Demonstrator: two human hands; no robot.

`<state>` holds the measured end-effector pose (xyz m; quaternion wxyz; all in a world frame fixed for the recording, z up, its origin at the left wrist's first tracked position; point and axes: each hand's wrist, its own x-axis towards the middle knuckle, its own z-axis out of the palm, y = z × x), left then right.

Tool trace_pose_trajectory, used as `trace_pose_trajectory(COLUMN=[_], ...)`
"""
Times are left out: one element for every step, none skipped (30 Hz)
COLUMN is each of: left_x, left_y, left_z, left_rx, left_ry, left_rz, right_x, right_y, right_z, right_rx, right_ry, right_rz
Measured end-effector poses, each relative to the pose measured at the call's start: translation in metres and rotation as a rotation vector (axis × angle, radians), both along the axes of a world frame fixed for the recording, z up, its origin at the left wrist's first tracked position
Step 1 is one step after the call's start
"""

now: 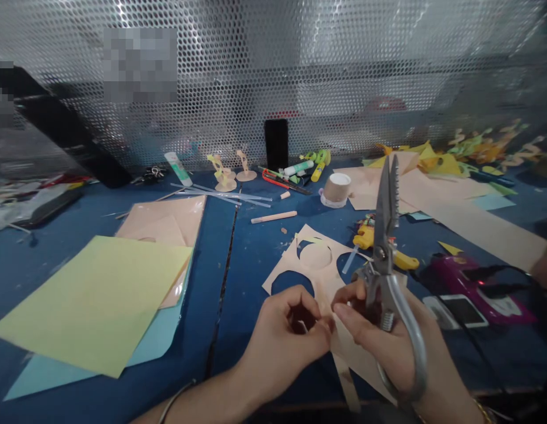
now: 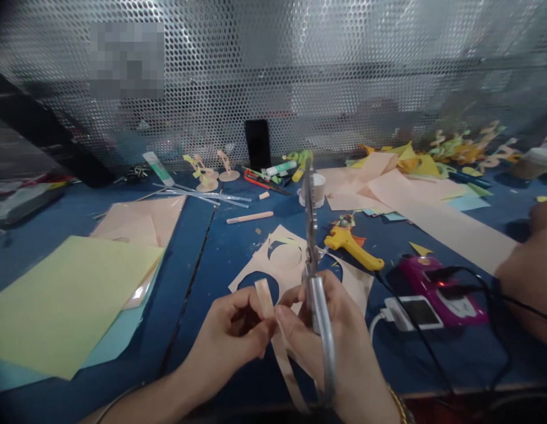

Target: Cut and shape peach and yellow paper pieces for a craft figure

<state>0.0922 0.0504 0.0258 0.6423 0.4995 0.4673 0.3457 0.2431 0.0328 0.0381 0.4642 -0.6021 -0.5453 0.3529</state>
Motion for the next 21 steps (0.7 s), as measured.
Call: trace_pose_trajectory(left_x=[0.0, 0.001, 0.002, 0.002, 0.003, 0.003, 0.003, 0.003, 0.003, 0.003, 0.002, 0.002, 0.002, 0.002, 0.002, 0.002, 0.003, 0.002, 0.002, 0.002, 0.001], left_y=[0.0, 0.0, 0.0, -0.001, -0.002, -0.002, -0.002, -0.002, -0.002, -0.001, 0.0, 0.001, 0.003, 0.004, 0.004, 0.005, 0.005, 0.005, 0.005, 0.005, 0.006], left_z=[0.0, 0.0, 0.0, 0.0, -0.001, -0.001, -0.001, -0.002, -0.001, -0.001, -0.001, 0.0, 0.001, 0.001, 0.002, 0.002, 0.002, 0.002, 0.001, 0.0, -0.001], left_rx=[-0.007, -0.004, 0.006, 0.017, 0.024, 0.027, 0.025, 0.019, 0.007, -0.009, -0.025, -0.044, -0.062, -0.075, -0.081, -0.086, -0.091, -0.102, -0.116, -0.13, -0.144], left_ry=[0.004, 0.008, 0.009, 0.005, -0.001, -0.008, -0.012, -0.009, -0.005, -0.004, -0.009, -0.017, -0.025, -0.035, -0.045, -0.049, -0.052, -0.055, -0.058, -0.061, -0.067], left_rz=[-0.005, -0.008, -0.008, -0.011, -0.013, -0.012, -0.011, -0.007, -0.007, -0.013, -0.023, -0.032, -0.041, -0.046, -0.048, -0.048, -0.047, -0.05, -0.05, -0.045, -0.035], right_x=[0.0, 0.0, 0.0, 0.0, -0.001, -0.001, -0.001, 0.0, 0.002, 0.003, 0.004, 0.006, 0.006, 0.006, 0.006, 0.005, 0.004, 0.004, 0.004, 0.004, 0.006], right_y=[0.001, 0.002, 0.004, 0.006, 0.007, 0.008, 0.009, 0.01, 0.01, 0.01, 0.01, 0.011, 0.012, 0.013, 0.015, 0.018, 0.021, 0.024, 0.026, 0.027, 0.027], right_z=[0.0, 0.0, 0.001, 0.002, 0.002, 0.003, 0.003, 0.003, 0.002, 0.0, -0.002, -0.003, -0.005, -0.007, -0.008, -0.008, -0.008, -0.008, -0.008, -0.007, -0.007], right_rx=[-0.016, -0.028, -0.035, -0.035, -0.033, -0.029, -0.031, -0.038, -0.051, -0.069, -0.097, -0.13, -0.166, -0.197, -0.22, -0.234, -0.235, -0.22, -0.197, -0.172, -0.153], right_ry=[0.017, 0.028, 0.03, 0.024, 0.012, 0.001, -0.006, -0.006, 0.008, 0.04, 0.088, 0.149, 0.221, 0.297, 0.362, 0.413, 0.451, 0.479, 0.495, 0.496, 0.484], right_rz=[0.001, 0.006, 0.012, 0.022, 0.032, 0.036, 0.041, 0.04, 0.033, 0.033, 0.04, 0.057, 0.074, 0.084, 0.089, 0.094, 0.1, 0.106, 0.116, 0.126, 0.128])
